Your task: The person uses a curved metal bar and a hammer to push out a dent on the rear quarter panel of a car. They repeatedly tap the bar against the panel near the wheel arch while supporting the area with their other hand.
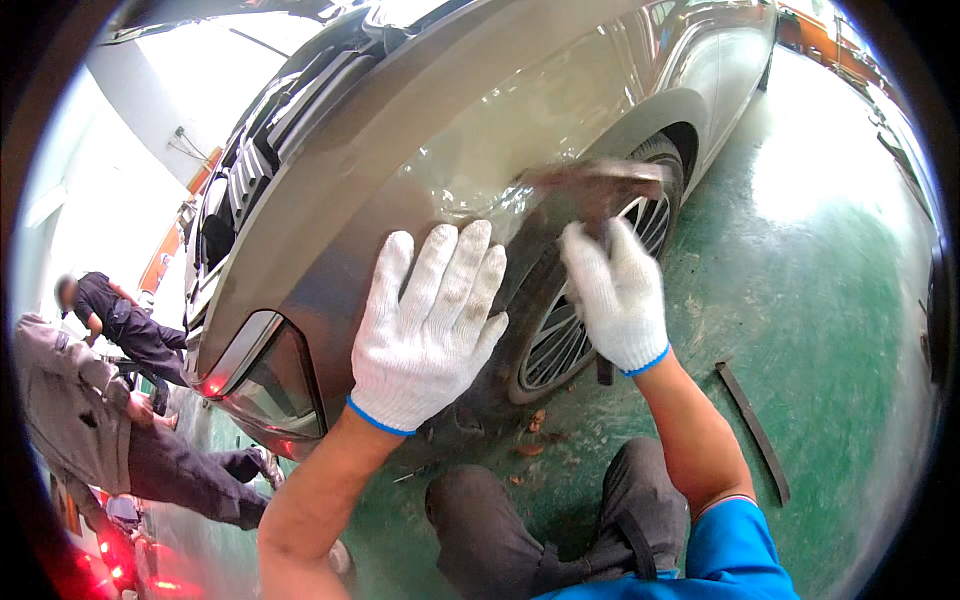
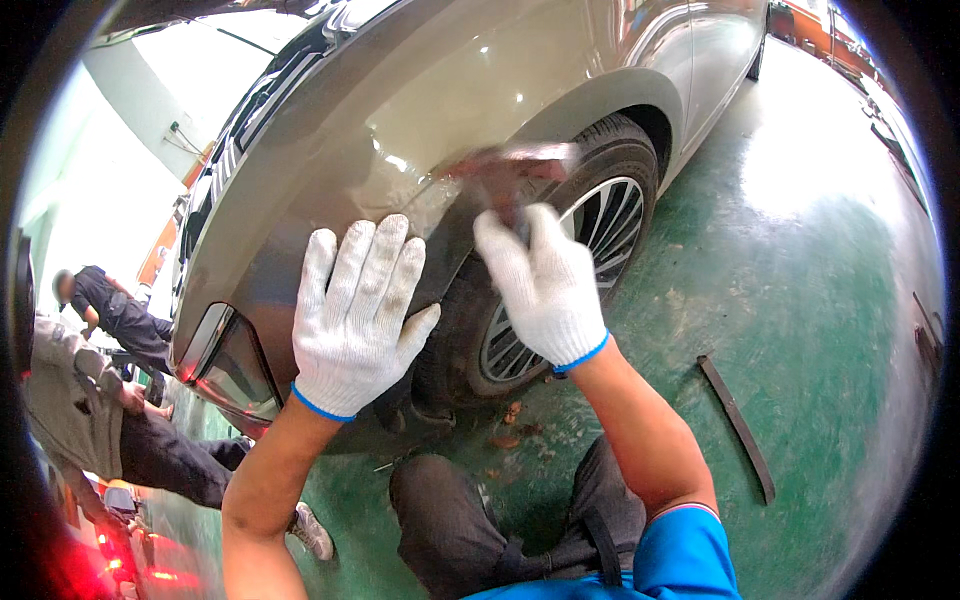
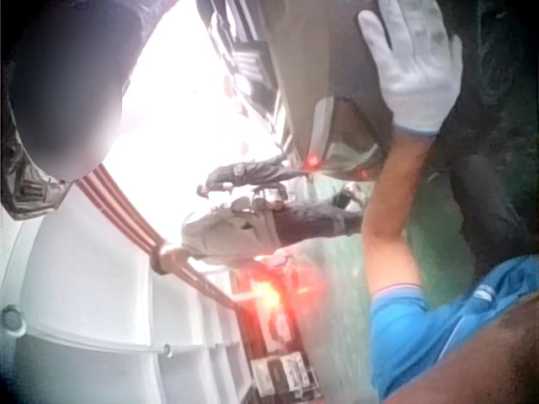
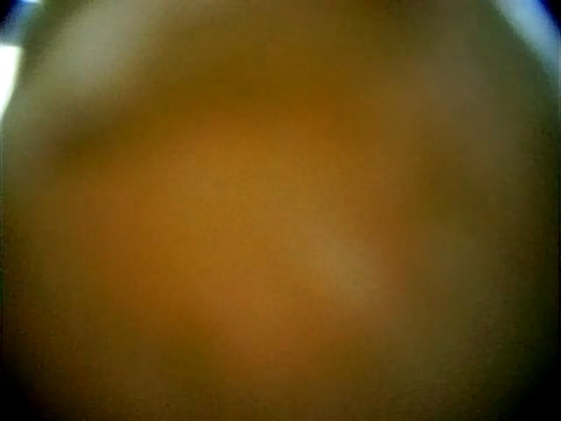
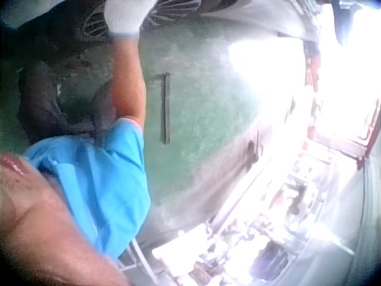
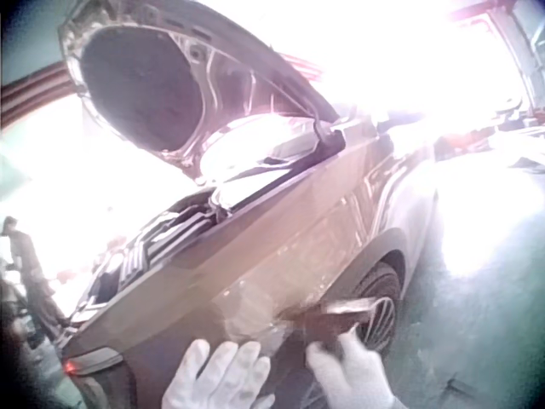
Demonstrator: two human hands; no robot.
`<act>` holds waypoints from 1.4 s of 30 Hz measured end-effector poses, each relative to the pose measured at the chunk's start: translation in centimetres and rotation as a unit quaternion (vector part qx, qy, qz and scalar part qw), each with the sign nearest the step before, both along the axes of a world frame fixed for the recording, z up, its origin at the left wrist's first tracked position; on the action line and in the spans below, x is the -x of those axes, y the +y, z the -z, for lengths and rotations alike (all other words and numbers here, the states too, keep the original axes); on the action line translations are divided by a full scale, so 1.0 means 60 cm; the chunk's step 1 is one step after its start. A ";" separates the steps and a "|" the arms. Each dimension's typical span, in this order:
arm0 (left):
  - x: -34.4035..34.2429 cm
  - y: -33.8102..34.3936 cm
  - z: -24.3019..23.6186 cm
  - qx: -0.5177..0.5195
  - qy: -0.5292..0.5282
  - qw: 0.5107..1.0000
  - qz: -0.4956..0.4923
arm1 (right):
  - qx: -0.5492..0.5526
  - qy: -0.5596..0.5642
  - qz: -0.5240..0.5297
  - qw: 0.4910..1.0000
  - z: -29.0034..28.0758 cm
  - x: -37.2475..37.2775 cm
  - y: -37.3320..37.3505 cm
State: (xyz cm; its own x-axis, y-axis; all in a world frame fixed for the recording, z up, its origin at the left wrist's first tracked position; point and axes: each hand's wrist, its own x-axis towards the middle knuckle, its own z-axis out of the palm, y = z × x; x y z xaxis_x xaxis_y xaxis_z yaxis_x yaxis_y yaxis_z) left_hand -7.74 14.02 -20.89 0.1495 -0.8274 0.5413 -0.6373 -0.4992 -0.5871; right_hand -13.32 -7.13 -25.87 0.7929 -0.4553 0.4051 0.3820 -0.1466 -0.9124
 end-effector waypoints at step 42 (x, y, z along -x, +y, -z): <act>-0.025 -0.089 -0.044 0.018 0.027 0.999 0.022 | 0.012 0.002 0.088 0.996 0.016 0.038 -0.006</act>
